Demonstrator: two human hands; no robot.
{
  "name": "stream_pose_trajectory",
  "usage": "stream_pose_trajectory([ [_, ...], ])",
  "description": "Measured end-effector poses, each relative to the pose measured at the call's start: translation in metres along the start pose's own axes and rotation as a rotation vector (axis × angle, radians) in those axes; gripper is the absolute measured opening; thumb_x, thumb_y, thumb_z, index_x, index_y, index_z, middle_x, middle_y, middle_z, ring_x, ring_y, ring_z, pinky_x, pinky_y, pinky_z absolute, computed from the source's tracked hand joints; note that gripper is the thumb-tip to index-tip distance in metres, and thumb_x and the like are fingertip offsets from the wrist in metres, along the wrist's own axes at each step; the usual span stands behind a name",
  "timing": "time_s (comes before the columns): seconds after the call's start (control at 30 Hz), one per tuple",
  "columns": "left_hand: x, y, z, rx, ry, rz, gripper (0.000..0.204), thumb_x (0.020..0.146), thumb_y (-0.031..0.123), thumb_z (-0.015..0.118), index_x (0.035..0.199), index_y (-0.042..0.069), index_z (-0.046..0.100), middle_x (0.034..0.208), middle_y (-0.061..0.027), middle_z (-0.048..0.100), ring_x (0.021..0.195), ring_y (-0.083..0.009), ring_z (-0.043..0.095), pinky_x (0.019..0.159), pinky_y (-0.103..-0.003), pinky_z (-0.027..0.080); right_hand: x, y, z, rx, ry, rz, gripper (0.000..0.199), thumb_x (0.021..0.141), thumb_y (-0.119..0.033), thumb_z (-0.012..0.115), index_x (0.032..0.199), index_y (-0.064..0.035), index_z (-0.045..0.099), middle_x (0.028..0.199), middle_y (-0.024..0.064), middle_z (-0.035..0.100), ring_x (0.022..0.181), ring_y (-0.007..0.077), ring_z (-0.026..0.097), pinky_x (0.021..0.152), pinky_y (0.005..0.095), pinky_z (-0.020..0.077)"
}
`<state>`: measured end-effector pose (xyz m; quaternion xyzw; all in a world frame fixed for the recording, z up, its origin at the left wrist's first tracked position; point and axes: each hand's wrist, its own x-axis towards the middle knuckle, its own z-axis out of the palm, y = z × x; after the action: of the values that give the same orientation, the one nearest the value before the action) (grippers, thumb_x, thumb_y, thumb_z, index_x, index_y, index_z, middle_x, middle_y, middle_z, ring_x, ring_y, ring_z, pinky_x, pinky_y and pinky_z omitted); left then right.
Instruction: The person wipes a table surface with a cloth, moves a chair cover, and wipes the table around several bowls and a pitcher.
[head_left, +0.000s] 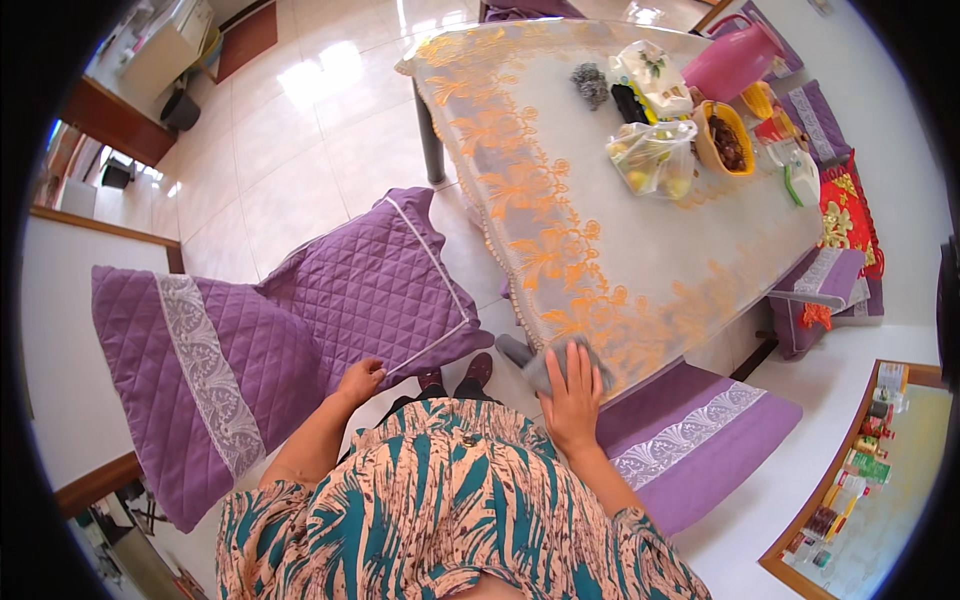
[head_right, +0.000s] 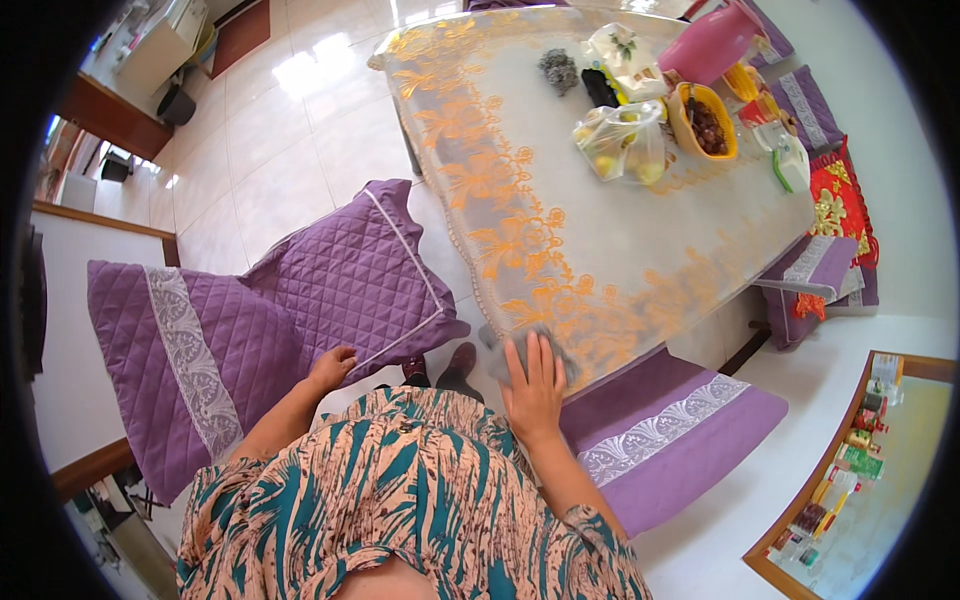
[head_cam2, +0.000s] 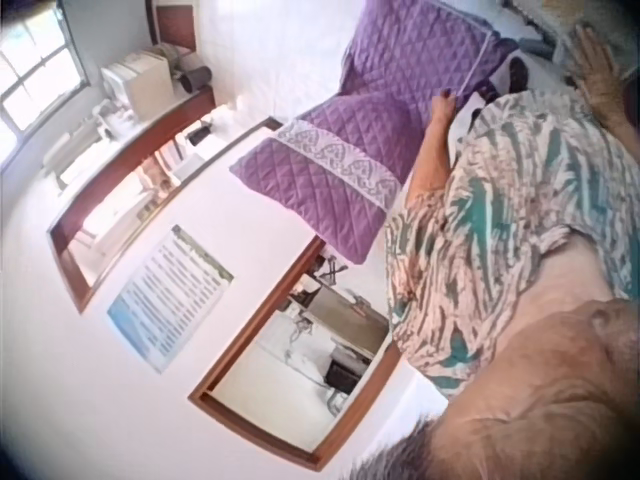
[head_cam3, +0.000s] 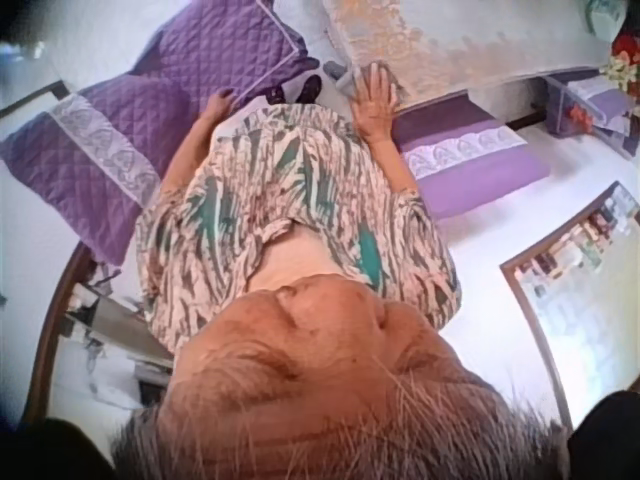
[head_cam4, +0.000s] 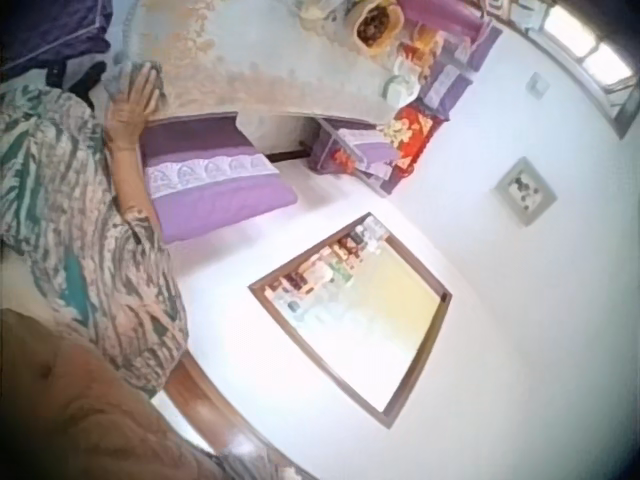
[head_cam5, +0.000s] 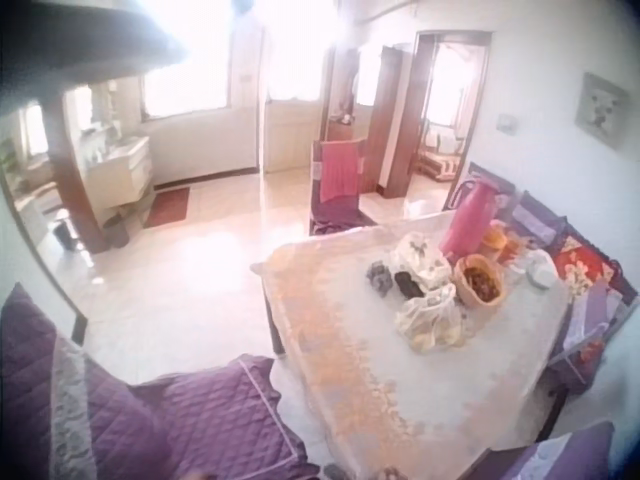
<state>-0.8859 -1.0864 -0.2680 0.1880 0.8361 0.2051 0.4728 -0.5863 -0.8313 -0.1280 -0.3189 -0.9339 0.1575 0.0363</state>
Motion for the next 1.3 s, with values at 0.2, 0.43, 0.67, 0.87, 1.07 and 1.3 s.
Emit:
stream_pose_trajectory([
  [0.2,0.007,0.077,0.001,-0.055,0.121,0.22,0.039,0.088,0.019,0.062,0.122,0.0,0.06,0.116,-0.0184,0.066,0.107,-0.0285,0.065,0.094,-0.037,0.049,-0.004,0.006,-0.004,0.004,0.093,0.099,0.065,0.085,-0.022,0.064,0.146,-0.0178,0.042,0.154,0.016,0.031,0.143,0.0341,0.028,0.112,0.052,0.02],
  [0.43,-0.041,0.245,0.008,0.126,0.423,0.94,0.057,0.083,0.008,0.065,0.137,0.006,0.047,0.137,-0.0158,0.05,0.128,-0.0335,0.046,0.107,-0.043,0.037,0.126,0.014,0.011,0.009,0.239,-0.053,0.065,0.086,-0.024,0.065,0.145,-0.0153,0.041,0.154,0.0159,0.03,0.144,0.0329,0.026,0.113,0.0537,0.0181],
  [0.67,-0.018,0.308,0.049,0.176,0.435,1.174,0.063,0.083,0.017,0.067,0.14,0.004,0.042,0.144,-0.0153,0.042,0.137,-0.0322,0.036,0.112,-0.045,0.032,0.158,0.061,-0.011,0.58,0.289,-0.131,0.056,0.088,-0.019,0.06,0.141,-0.0059,0.045,0.147,0.0183,0.042,0.139,0.0353,0.035,0.113,0.0497,0.0231],
  [0.87,0.002,0.319,0.082,0.431,0.375,1.088,0.071,0.083,0.029,0.067,0.147,0.018,0.037,0.154,-0.0136,0.03,0.143,-0.032,0.025,0.116,-0.049,0.019,0.118,0.146,-0.001,-0.252,0.456,0.382,0.055,0.097,-0.028,0.05,0.143,-0.0025,0.039,0.151,0.0208,0.034,0.141,0.0356,0.03,0.112,0.051,0.0231],
  [1.07,0.017,0.32,0.085,0.529,0.408,1.09,0.073,0.084,0.032,0.065,0.149,0.021,0.034,0.157,-0.0098,0.025,0.146,-0.0291,0.02,0.118,-0.048,0.013,0.116,0.141,0.004,-0.274,0.405,0.429,0.06,0.097,-0.033,0.049,0.147,-0.0036,0.032,0.154,0.0198,0.03,0.143,0.0346,0.027,0.112,0.0512,0.0213],
  [1.3,0.092,0.348,0.015,0.628,0.585,0.953,0.064,0.089,0.035,0.06,0.148,0.025,0.037,0.157,-0.0113,0.025,0.146,-0.031,0.018,0.117,-0.05,0.012,0.12,0.128,-0.003,-0.27,0.381,0.462,0.062,0.096,-0.032,0.049,0.148,-0.0033,0.03,0.155,0.0186,0.028,0.144,0.0337,0.025,0.113,0.0509,0.0207],
])
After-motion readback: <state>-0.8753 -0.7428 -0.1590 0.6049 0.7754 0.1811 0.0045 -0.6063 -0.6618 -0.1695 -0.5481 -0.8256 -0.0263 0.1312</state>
